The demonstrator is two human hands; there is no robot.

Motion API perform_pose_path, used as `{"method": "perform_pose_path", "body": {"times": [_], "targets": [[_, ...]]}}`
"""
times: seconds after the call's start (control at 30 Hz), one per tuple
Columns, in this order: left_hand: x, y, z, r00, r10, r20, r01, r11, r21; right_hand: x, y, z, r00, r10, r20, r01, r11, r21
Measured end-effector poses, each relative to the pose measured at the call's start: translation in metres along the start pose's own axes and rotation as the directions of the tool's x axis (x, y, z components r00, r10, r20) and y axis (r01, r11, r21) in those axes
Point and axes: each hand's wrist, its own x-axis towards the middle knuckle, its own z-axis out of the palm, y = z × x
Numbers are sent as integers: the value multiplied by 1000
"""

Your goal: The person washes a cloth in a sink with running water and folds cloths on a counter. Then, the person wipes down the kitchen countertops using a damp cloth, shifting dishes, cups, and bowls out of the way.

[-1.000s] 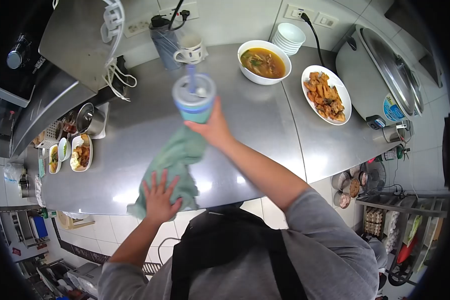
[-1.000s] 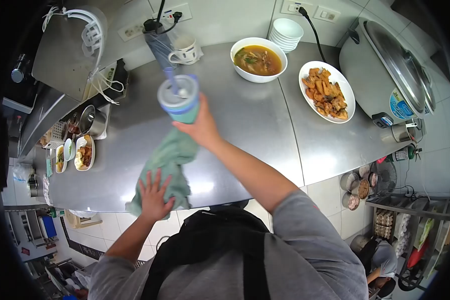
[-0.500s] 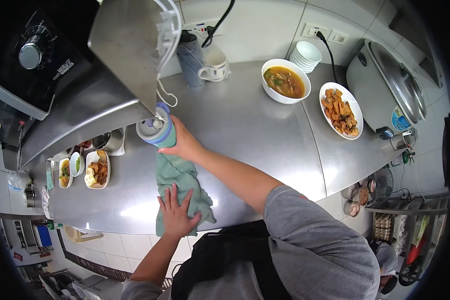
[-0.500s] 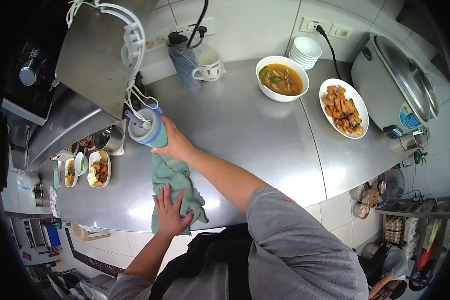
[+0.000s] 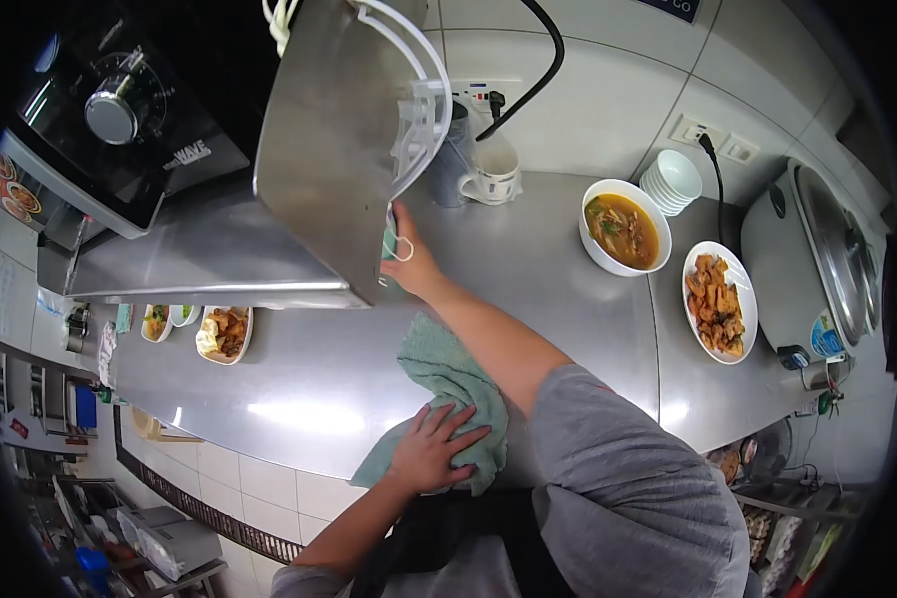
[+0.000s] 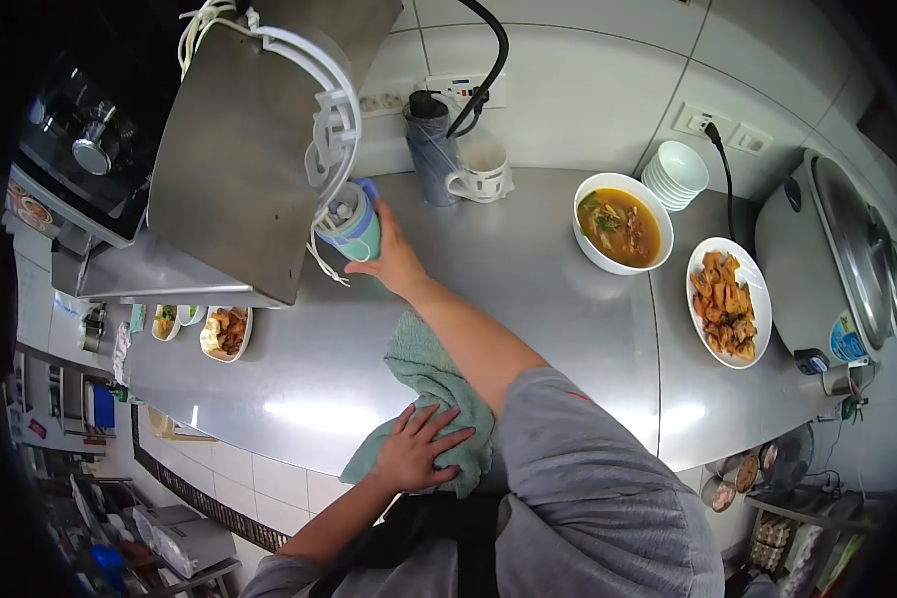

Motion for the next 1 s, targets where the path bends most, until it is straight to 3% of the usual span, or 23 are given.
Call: {"method": "perform_pose_path", "body": {"times": [0.03,0.1,0.17,0.23,0.27,0.33,0.37,0.43,0.5,0.57,0.63,0.7,0.77,0.93,1.0], "targets": [[3,-1,-3,1000,-24,-15,24,1000,4,3,-6,-10,990,-137,-36,136,990,-36],[7,-2,-3,999,-48,-15,48,999,25,13,-13,-58,983,-146,-110,85,896,-436],[10,1,-1,997,-76,-12,77,997,26,39,16,-95,835,-224,-502,-88,847,-524],[13,1,-3,996,-79,-35,80,996,35,70,28,-123,677,-473,-564,-162,652,-741],[14,2,-3,996,-81,-39,82,996,39,71,27,-130,675,-476,-564,-157,654,-740],[16,2,-3,993,-95,-69,98,995,33,78,13,-144,892,-189,-410,-227,599,-768],[16,3,-3,993,-92,-78,95,995,38,78,6,-146,890,-199,-410,-221,599,-770],[16,4,-2,991,-88,-96,93,994,50,72,-4,-147,974,-127,-189,-92,538,-838],[16,6,-2,991,-80,-105,87,994,61,61,-10,-142,962,-178,-205,-65,584,-809],[15,6,-2,991,-71,-116,80,994,77,50,-4,-136,871,-442,-212,244,766,-595],[14,7,-1,988,-70,-135,80,994,74,28,-26,-134,943,-256,-214,127,868,-479],[12,9,1,986,-34,-163,48,995,83,4,-38,-138,947,-225,-228,88,868,-490],[10,10,2,987,-56,-150,73,991,113,-21,-54,-146,979,-88,-186,-15,872,-490],[5,12,5,980,-22,-196,49,990,133,-85,-106,-165,983,12,-183,-84,915,-394],[3,11,9,976,-1,-217,32,989,142,-108,-128,-177,981,46,-186,-97,956,-276]]}}
